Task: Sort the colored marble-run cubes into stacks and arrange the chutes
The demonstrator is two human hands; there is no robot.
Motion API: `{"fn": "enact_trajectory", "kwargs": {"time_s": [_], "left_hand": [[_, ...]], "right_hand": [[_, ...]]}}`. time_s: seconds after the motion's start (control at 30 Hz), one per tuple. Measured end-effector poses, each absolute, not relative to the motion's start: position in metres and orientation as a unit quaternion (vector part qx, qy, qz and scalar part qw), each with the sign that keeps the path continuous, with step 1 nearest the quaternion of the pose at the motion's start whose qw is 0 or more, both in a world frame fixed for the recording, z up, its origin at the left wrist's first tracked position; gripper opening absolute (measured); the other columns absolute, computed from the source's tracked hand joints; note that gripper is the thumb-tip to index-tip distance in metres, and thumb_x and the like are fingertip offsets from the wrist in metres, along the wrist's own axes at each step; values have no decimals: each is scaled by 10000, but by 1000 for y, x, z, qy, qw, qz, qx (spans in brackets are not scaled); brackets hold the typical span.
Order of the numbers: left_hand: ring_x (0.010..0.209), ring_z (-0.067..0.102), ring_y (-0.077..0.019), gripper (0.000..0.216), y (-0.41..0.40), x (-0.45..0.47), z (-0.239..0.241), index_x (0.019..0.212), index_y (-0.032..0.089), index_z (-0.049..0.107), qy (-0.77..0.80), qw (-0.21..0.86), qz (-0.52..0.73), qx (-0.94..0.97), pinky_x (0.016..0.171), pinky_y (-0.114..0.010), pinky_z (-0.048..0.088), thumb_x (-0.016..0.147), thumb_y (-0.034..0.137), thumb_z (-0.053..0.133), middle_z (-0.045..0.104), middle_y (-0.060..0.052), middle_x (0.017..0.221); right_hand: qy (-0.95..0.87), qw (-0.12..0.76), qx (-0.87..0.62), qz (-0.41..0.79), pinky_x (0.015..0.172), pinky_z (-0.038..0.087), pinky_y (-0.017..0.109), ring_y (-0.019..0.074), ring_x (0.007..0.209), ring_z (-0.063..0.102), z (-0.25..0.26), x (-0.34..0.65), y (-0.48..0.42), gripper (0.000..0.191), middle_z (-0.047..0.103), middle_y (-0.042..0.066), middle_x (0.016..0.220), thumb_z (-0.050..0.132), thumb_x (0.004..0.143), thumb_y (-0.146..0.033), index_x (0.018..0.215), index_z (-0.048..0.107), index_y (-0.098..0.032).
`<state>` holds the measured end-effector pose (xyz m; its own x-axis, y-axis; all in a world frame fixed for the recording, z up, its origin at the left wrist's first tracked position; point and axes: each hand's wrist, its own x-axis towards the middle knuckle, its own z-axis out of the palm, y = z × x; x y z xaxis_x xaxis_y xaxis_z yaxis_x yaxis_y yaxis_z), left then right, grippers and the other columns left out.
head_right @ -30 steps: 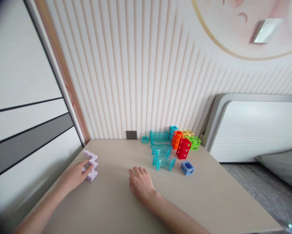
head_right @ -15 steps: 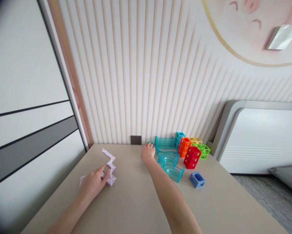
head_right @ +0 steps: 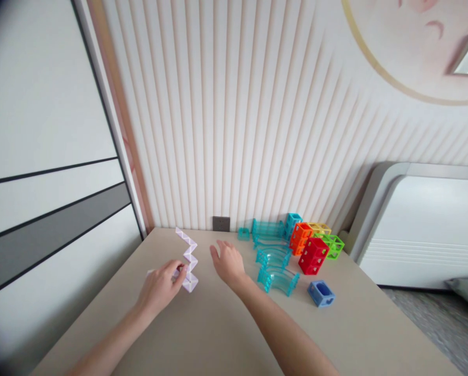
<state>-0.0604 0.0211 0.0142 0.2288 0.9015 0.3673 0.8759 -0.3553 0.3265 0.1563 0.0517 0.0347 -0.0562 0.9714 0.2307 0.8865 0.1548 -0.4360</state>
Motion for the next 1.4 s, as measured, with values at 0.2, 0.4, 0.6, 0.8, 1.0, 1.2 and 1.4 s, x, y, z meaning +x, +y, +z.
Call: {"fn": "enact_trajectory", "kwargs": {"time_s": [0.2, 0.4, 0.6, 0.8, 1.0, 1.2, 1.4], "left_hand": [[801, 698, -188, 235, 18, -10, 34, 957, 223, 616, 450, 39, 401, 797, 734, -278, 527, 997, 334, 412, 707, -58, 909], [1159, 612, -279, 457, 20, 9, 13, 1382, 210, 440, 327, -33, 471, 819, 999, -412, 513, 949, 308, 550, 637, -139, 1205], [1259, 558, -282, 458, 28, -11, -5, 1396, 233, 443, 335, -44, 476, 812, 1062, -457, 490, 949, 138, 484, 609, -133, 1268], [1152, 627, -250, 291, 35, -21, 2, 1253, 221, 553, 298, -34, 506, 808, 989, -412, 538, 972, 162, 507, 668, -110, 1159], [969, 656, -236, 200, 33, -20, 7, 1149, 202, 589, 293, -32, 526, 798, 855, -372, 538, 950, 218, 598, 706, -91, 1004], [754, 584, -204, 169, 29, -19, 10, 1009, 189, 605, 295, 6, 528, 796, 710, -327, 465, 916, 317, 666, 679, -47, 831], [925, 610, -224, 120, 31, -15, 3, 1050, 196, 565, 286, 47, 544, 787, 814, -337, 508, 936, 166, 587, 636, -74, 952]], "right_hand": [[-678, 431, -481, 352, 571, 477, 219, 143, 626, 636, 32, 148, -14, 509, 665, 13, 758, 359, 1012, -578, 989, 664, -171], [-556, 566, -456, 404, 426, 373, 194, 80, 447, 482, 24, 178, -27, 482, 565, -19, 692, 488, 944, -627, 951, 611, -161], [-500, 597, -438, 449, 423, 351, 205, 74, 432, 452, 19, 185, -34, 512, 553, -23, 638, 557, 880, -674, 816, 583, -166], [-477, 599, -420, 488, 480, 388, 232, 87, 481, 468, 19, 176, -37, 452, 574, -17, 656, 695, 811, -618, 786, 572, -183], [-488, 602, -404, 487, 509, 358, 247, 94, 512, 456, 30, 182, -24, 406, 596, 1, 649, 708, 828, -565, 759, 619, -175], [-460, 586, -374, 552, 479, 267, 238, 70, 470, 400, 46, 186, -4, 374, 574, -14, 586, 731, 832, -502, 720, 628, -160], [-278, 658, -304, 630, 481, 341, 222, 85, 488, 448, 38, 170, -12, 348, 570, -29, 589, 773, 786, -511, 754, 660, -183]]}}
